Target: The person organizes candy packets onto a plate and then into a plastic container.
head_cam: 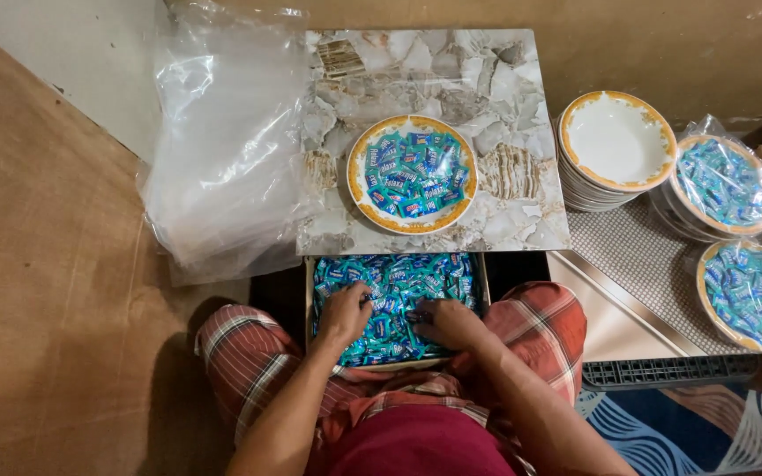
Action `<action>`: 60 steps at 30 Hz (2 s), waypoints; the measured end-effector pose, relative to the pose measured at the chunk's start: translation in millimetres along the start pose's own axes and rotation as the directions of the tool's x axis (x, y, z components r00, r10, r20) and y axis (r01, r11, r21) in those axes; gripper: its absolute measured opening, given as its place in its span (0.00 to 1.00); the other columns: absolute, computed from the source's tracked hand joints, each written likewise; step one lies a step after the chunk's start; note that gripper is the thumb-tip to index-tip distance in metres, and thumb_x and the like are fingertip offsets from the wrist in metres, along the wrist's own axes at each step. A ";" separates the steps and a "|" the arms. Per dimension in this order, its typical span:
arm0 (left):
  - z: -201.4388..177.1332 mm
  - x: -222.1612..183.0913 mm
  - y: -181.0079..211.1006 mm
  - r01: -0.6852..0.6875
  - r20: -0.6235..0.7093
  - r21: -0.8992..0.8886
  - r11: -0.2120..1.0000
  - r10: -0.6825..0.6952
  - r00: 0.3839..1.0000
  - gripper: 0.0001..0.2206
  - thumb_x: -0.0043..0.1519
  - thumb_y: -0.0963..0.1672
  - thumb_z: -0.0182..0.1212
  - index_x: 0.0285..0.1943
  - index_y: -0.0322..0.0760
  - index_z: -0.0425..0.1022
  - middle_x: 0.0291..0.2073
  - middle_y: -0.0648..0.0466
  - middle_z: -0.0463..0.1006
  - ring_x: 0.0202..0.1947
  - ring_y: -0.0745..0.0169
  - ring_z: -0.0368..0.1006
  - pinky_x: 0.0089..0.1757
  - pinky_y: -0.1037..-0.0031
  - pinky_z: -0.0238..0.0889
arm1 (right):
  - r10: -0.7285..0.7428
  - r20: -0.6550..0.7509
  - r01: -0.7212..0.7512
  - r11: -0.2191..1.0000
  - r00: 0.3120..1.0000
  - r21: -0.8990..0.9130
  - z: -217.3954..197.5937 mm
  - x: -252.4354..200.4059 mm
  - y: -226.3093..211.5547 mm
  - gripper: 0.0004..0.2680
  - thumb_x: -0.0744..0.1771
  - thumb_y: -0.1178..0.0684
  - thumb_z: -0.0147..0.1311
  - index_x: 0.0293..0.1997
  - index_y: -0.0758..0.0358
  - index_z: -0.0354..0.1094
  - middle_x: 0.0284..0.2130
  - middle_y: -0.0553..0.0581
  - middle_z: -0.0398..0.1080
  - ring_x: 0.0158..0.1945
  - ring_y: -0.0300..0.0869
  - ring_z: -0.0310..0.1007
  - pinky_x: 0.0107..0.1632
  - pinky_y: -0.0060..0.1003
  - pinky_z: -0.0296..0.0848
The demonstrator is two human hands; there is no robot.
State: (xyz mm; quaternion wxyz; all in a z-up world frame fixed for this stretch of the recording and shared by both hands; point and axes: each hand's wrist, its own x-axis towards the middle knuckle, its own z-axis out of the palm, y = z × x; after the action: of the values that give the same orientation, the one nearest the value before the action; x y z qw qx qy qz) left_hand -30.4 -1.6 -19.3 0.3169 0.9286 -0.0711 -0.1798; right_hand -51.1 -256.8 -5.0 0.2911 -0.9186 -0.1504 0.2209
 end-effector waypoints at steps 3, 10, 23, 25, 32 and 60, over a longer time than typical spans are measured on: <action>8.8 12.7 -18.8 0.105 -0.037 -0.122 0.987 -0.111 0.993 0.16 0.63 0.49 0.59 0.57 0.40 0.76 0.46 0.46 0.84 0.52 0.39 0.78 0.51 0.47 0.70 | -0.034 -0.019 0.034 0.999 0.999 -0.001 0.5 -5.6 -11.4 0.12 0.63 0.44 0.60 0.47 0.56 0.77 0.36 0.68 0.77 0.41 0.66 0.79 0.44 0.59 0.78; 15.9 40.6 -26.9 0.125 -0.108 -0.681 0.721 -0.268 0.957 0.05 0.63 0.47 0.63 0.41 0.47 0.78 0.21 0.53 0.83 0.21 0.66 0.77 0.24 0.83 0.65 | -0.007 -0.098 0.013 0.998 0.995 0.061 -0.5 4.0 -11.0 0.09 0.65 0.46 0.56 0.41 0.55 0.80 0.35 0.66 0.79 0.41 0.64 0.78 0.45 0.57 0.77; -50.4 53.1 43.5 -0.025 -0.248 -0.732 0.680 -0.234 0.940 0.03 0.65 0.44 0.62 0.43 0.43 0.78 0.28 0.51 0.85 0.27 0.65 0.83 0.31 0.82 0.67 | 0.326 -0.351 0.053 0.661 0.878 0.749 -87.6 14.8 -37.1 0.06 0.66 0.54 0.62 0.41 0.64 0.78 0.22 0.56 0.73 0.24 0.35 0.66 0.27 0.27 0.61; -60.8 58.4 51.8 -0.034 -0.274 -0.684 0.729 -0.213 0.938 0.04 0.65 0.46 0.63 0.44 0.44 0.77 0.27 0.53 0.84 0.29 0.65 0.83 0.37 0.79 0.70 | 0.324 -0.393 0.055 0.707 0.860 0.705 -90.6 22.5 -27.1 0.06 0.66 0.52 0.62 0.41 0.63 0.79 0.22 0.54 0.74 0.25 0.35 0.67 0.29 0.29 0.62; -99.7 77.0 83.7 -0.136 -0.496 -0.324 0.936 -0.046 0.867 0.05 0.61 0.46 0.66 0.40 0.44 0.77 0.32 0.55 0.84 0.41 0.55 0.82 0.42 0.68 0.74 | 0.046 -0.769 -0.081 0.997 0.638 -0.007 -124.8 30.3 -45.1 0.03 0.65 0.55 0.63 0.40 0.57 0.79 0.27 0.54 0.75 0.31 0.49 0.78 0.37 0.41 0.75; 24.8 4.5 0.3 -0.144 0.111 0.266 0.953 0.118 0.987 0.16 0.63 0.42 0.61 0.61 0.41 0.73 0.49 0.41 0.74 0.48 0.34 0.77 0.47 0.48 0.73 | -0.296 -0.482 -0.192 0.654 0.825 -0.732 96.7 29.3 58.4 0.07 0.61 0.41 0.51 0.24 0.45 0.68 0.16 0.45 0.67 0.18 0.42 0.75 0.21 0.38 0.75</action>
State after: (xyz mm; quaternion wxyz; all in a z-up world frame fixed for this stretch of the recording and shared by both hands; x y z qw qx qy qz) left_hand -35.7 -16.9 -38.6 0.1935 0.9471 -0.1713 -0.1903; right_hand -65.0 -245.5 -120.3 -0.0796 -0.9717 -0.1631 -0.1515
